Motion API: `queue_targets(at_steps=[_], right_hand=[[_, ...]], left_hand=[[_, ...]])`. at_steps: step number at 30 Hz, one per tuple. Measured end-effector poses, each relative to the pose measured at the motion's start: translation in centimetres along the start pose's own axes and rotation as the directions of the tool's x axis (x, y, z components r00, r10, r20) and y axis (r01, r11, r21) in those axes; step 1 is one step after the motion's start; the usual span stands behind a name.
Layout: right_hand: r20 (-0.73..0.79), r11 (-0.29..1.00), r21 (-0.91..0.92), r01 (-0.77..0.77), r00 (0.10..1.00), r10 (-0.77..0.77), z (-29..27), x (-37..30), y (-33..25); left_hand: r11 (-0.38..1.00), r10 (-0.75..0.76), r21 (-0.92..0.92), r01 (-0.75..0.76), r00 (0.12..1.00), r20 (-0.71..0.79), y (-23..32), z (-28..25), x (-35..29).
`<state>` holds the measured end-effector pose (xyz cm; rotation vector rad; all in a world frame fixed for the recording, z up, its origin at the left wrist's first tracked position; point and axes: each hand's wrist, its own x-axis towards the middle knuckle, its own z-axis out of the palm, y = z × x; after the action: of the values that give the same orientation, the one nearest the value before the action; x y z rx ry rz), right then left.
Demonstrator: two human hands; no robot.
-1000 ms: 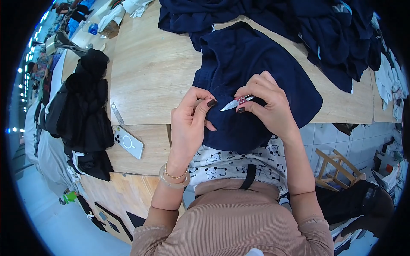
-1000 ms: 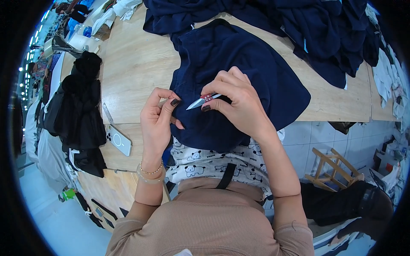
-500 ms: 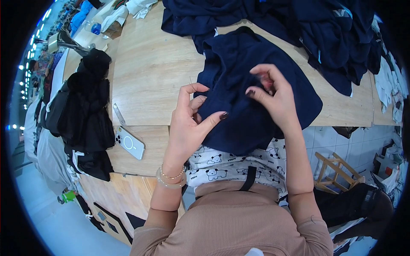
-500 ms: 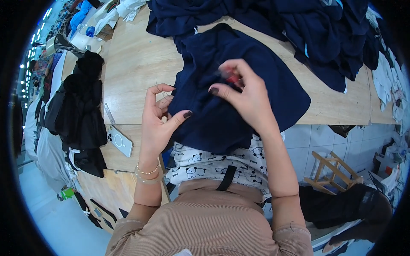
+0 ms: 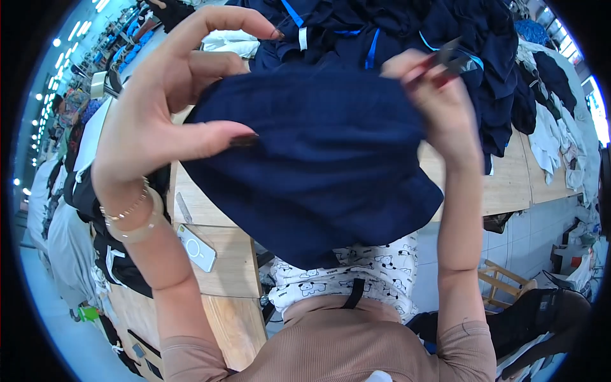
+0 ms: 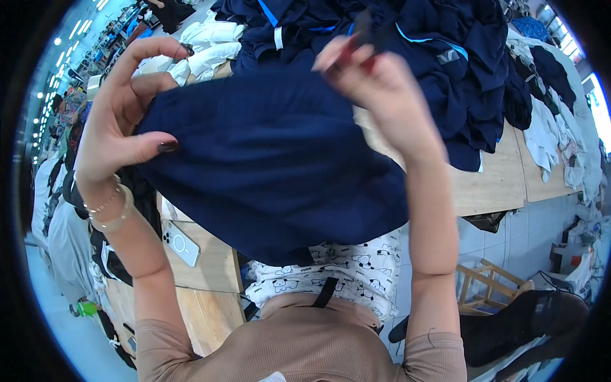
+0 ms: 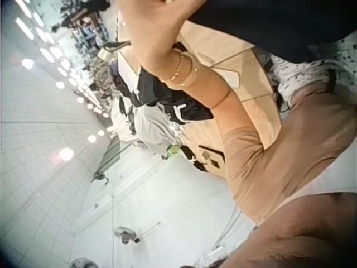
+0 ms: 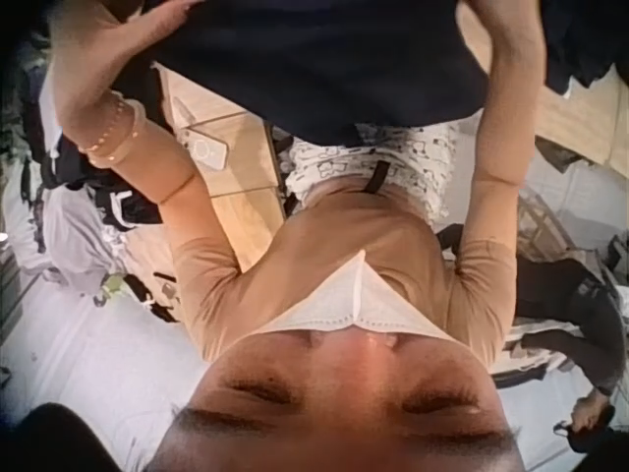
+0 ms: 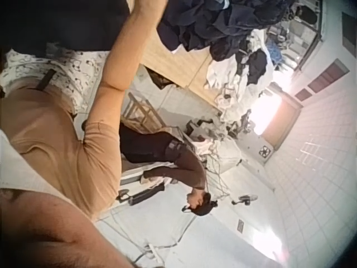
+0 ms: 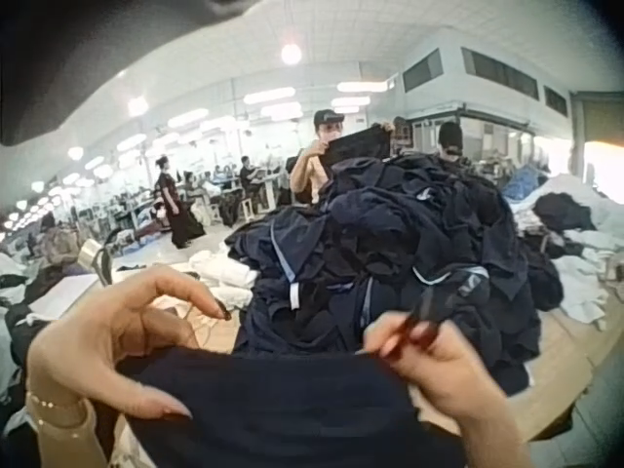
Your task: Trimming excess threads from the seams and waistbands of blue trousers using thread clippers.
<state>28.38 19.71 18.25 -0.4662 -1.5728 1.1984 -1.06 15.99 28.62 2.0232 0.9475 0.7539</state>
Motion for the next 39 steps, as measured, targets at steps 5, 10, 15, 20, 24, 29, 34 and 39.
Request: queue_targets(at_steps=[5,10,15,20,24,29,34,39], right_hand=[[-0.043,0.9,-0.389,0.198,0.972,-0.233,-5.2,-2.8,-5.9],[-0.252,0.573,-0.739,-0.356,0.934,0.254,-2.6,-11.6,6.2],[-0.183,0.294,-0.928,-0.227,0.968,0.17,-2.8,-13.6,13.6],[-0.277,0.513,-0.806,-0.295,0.954,0.114,0.6,-10.8,9.4],[-0.22,0.683,-0.578,-0.447,0.891,0.398,2.3,-10.6,11.7],[-0.203,0.462,-0.784,-0.415,0.874,0.441,4.0,-11.2,13.8],[-0.341,0.779,-0.42,-0.465,0.877,0.339,2.0,-10.6,12.4],[-0.373,0.821,-0.19,-0.538,0.813,0.447,2.4,-9.9,10.0]], left_hand=[[1.0,-0.012,-0.021,0.013,1.0,0.013,-2.4,1.7,-0.7],[0.958,-0.272,0.128,0.256,0.954,0.125,-14.1,12.7,-3.7],[0.96,-0.206,0.157,0.233,0.963,-0.175,-19.4,16.5,-4.9],[0.916,-0.092,0.331,0.225,0.924,-0.372,-17.4,18.0,-4.8],[0.803,-0.061,0.53,0.272,0.923,-0.381,-16.3,22.0,-3.8],[0.769,-0.14,0.546,0.333,0.921,-0.365,-16.8,24.7,-4.0],[0.862,-0.101,0.433,0.265,0.925,-0.366,-17.1,24.5,-4.7],[0.908,-0.121,0.328,0.26,0.914,-0.388,-16.7,24.0,-4.2]])
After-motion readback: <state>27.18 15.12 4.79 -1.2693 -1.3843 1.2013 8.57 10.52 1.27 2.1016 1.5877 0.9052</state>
